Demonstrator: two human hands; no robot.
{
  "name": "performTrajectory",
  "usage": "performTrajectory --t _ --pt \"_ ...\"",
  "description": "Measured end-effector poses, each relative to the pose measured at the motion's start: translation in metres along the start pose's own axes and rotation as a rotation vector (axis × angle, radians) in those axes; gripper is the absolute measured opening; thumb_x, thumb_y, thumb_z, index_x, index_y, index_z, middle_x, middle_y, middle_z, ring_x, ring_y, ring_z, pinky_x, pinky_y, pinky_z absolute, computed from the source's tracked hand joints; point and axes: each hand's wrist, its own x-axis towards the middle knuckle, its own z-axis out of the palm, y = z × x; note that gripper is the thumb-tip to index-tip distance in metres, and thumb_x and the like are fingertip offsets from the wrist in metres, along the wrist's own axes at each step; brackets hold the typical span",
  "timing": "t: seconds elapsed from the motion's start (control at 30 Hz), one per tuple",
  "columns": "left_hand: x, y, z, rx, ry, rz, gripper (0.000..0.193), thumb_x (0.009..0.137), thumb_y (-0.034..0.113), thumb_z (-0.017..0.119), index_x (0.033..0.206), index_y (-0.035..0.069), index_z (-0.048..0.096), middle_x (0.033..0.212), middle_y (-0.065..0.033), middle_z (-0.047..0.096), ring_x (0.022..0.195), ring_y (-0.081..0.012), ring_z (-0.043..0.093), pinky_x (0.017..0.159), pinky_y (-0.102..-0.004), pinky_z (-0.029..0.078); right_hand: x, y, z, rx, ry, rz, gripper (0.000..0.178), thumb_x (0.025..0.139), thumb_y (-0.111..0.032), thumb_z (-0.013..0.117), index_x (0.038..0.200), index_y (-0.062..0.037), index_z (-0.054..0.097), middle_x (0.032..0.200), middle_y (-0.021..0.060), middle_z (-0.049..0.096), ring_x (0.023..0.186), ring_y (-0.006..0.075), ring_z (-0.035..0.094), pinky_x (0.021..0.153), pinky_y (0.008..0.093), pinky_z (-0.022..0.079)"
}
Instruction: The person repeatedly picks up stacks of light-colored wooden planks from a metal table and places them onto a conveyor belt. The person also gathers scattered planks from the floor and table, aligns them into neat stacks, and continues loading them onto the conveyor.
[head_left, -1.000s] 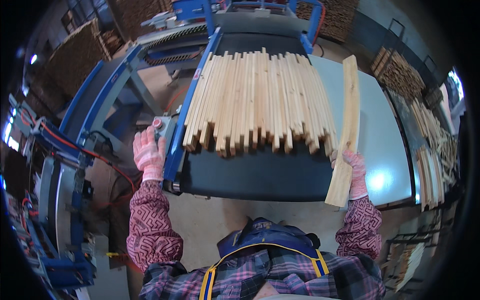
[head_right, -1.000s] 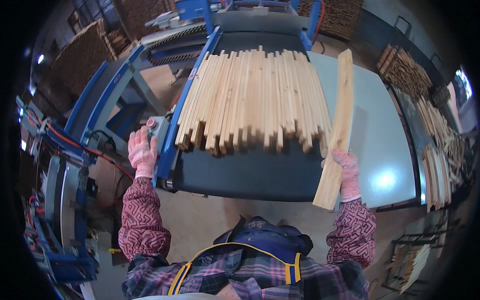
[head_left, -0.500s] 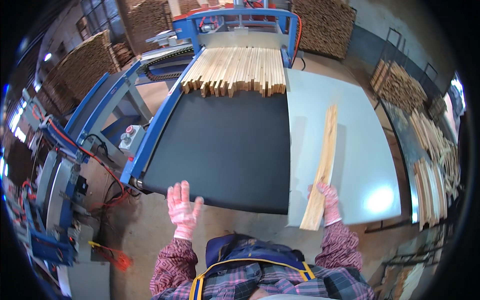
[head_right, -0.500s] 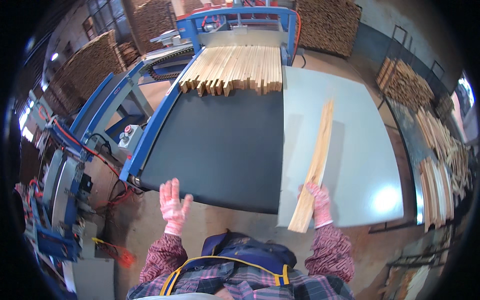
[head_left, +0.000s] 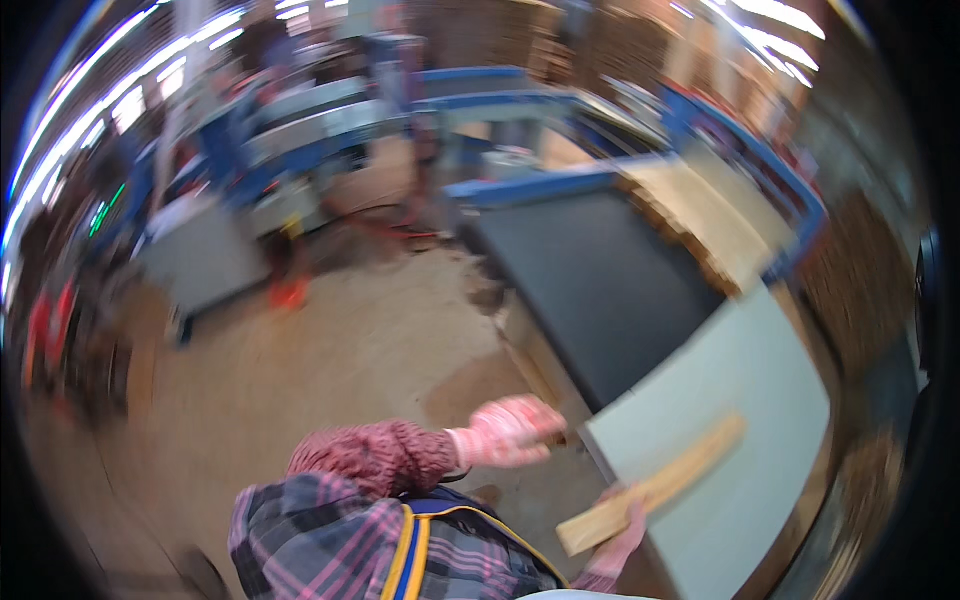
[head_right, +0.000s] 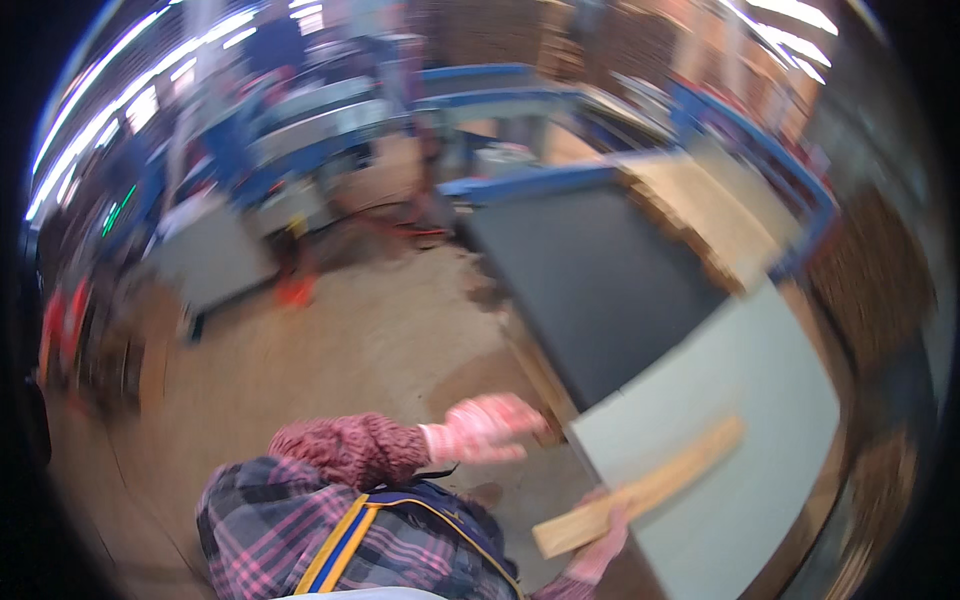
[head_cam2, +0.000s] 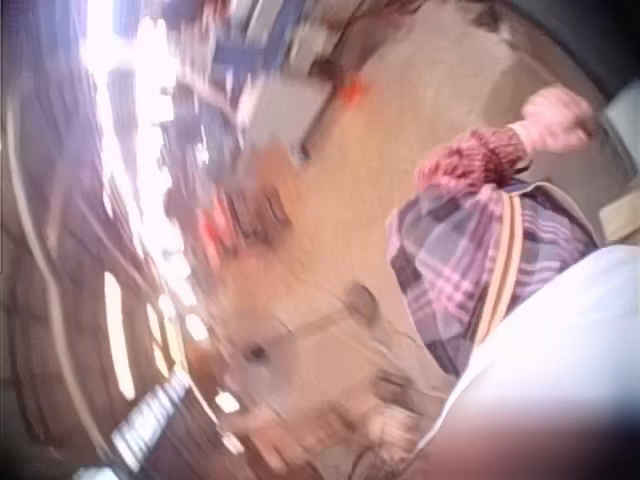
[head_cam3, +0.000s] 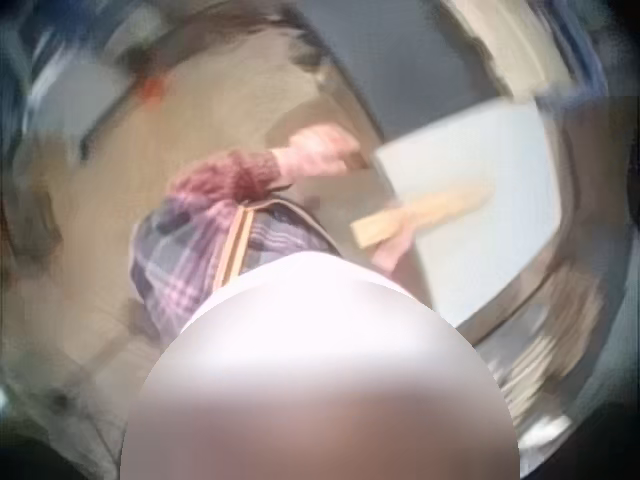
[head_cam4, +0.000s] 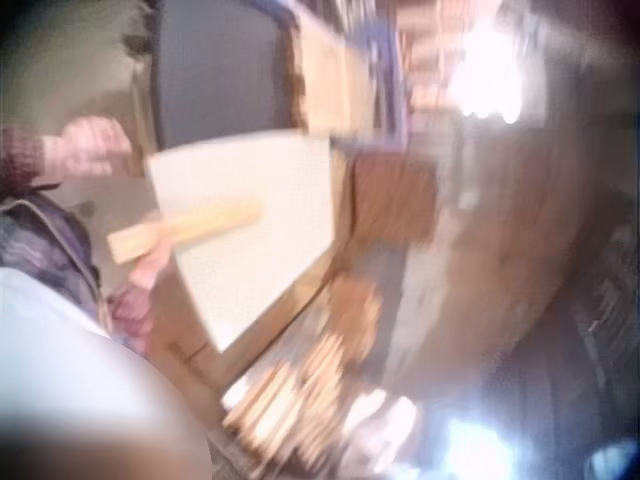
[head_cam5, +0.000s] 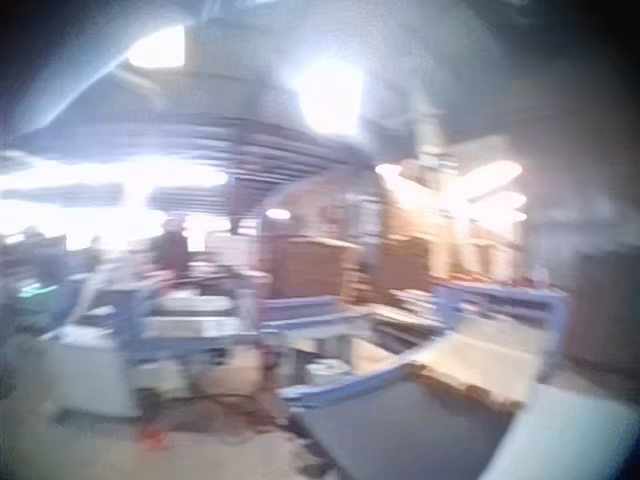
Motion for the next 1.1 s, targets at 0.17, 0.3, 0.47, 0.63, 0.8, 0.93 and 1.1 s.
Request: performTrajectory --t 0.17,0.3,0.47,0.63,0.8,0.93,1.1 --pt "-0.090 0.090 0.042 -0.207 -0.007 -0.025 0.061 0.086 0.043 0.066 0.137 0.010 0.056 0.127 -0.0151 0.060 0.116 -0.0349 0.058 0.099 -0.0442 0.049 -0.026 0.078 -0.064 -0.041 -0.131 0.153 0.059 0.094 -0.045 0.061 0.142 -0.0144 0.045 0.115 0.0087 0.060 0.106 0.0242 0.059 0.090 0.0405 0.051" --pt "-0.197 0.146 0.042 -0.231 -0.183 -0.291 0.078 0.078 0.037 0.072 0.147 0.013 0.043 0.133 -0.0174 0.055 0.119 -0.0364 0.057 0.098 -0.0476 0.049 -0.133 0.124 -0.001 -0.034 0.019 0.219 0.059 0.096 -0.041 0.061 0.146 -0.0132 0.042 0.130 0.0092 0.058 0.122 0.0274 0.055 0.104 0.0474 0.046" --pt "-0.289 0.166 0.042 -0.047 -0.036 -0.489 0.082 0.075 0.028 0.076 0.148 0.015 0.041 0.136 -0.0205 0.054 0.116 -0.0392 0.059 0.097 -0.0492 0.051 -0.211 0.144 0.023 -0.001 -0.241 0.254 0.066 0.093 -0.029 0.064 0.148 -0.0063 0.036 0.124 0.0149 0.058 0.113 0.0282 0.058 0.100 0.0441 0.049" --pt "-0.256 0.173 0.056 0.056 0.076 -0.383 0.086 0.074 0.037 0.081 0.148 0.018 0.041 0.142 -0.0226 0.048 0.124 -0.0420 0.054 0.101 -0.0498 0.049 -0.211 0.087 -0.011 -0.005 -0.392 0.236 0.060 0.093 -0.008 0.063 0.147 -0.0068 0.040 0.138 0.0122 0.053 0.128 0.0269 0.052 0.109 0.0457 0.043" --pt "-0.192 0.256 0.142 -0.097 -0.082 -0.132 0.093 0.074 0.042 0.081 0.149 0.011 0.036 0.147 -0.0226 0.043 0.134 -0.0415 0.044 0.107 -0.0504 0.043 -0.227 -0.004 -0.110 -0.218 -0.234 0.052 0.047 0.094 -0.017 0.067 0.137 -0.0004 0.055 0.137 0.0120 0.058 0.126 0.0205 0.055 0.106 0.0308 0.043" --pt "-0.072 0.391 0.248 -0.290 -0.184 0.356 0.106 0.072 0.044 0.084 0.151 0.002 0.029 0.145 -0.0254 0.043 0.133 -0.0439 0.045 0.108 -0.0494 0.042 -0.262 -0.098 -0.273 -0.609 0.358 -0.118 0.043 0.092 -0.028 0.071 0.127 -0.0040 0.065 0.116 0.0098 0.070 0.111 0.0170 0.062 0.095 0.0312 0.048" --pt "-0.022 0.629 0.373 -0.621 -0.400 0.502 0.104 0.074 0.032 0.084 0.156 0.006 0.024 0.143 -0.0237 0.047 0.129 -0.0406 0.051 0.105 -0.0446 0.045 -0.371 -0.188 -0.416 -0.608 0.806 -0.043 0.058 0.088 -0.055 0.069 0.120 -0.0067 0.070 0.104 0.0153 0.073 0.099 0.0228 0.068 0.085 0.0362 0.052"
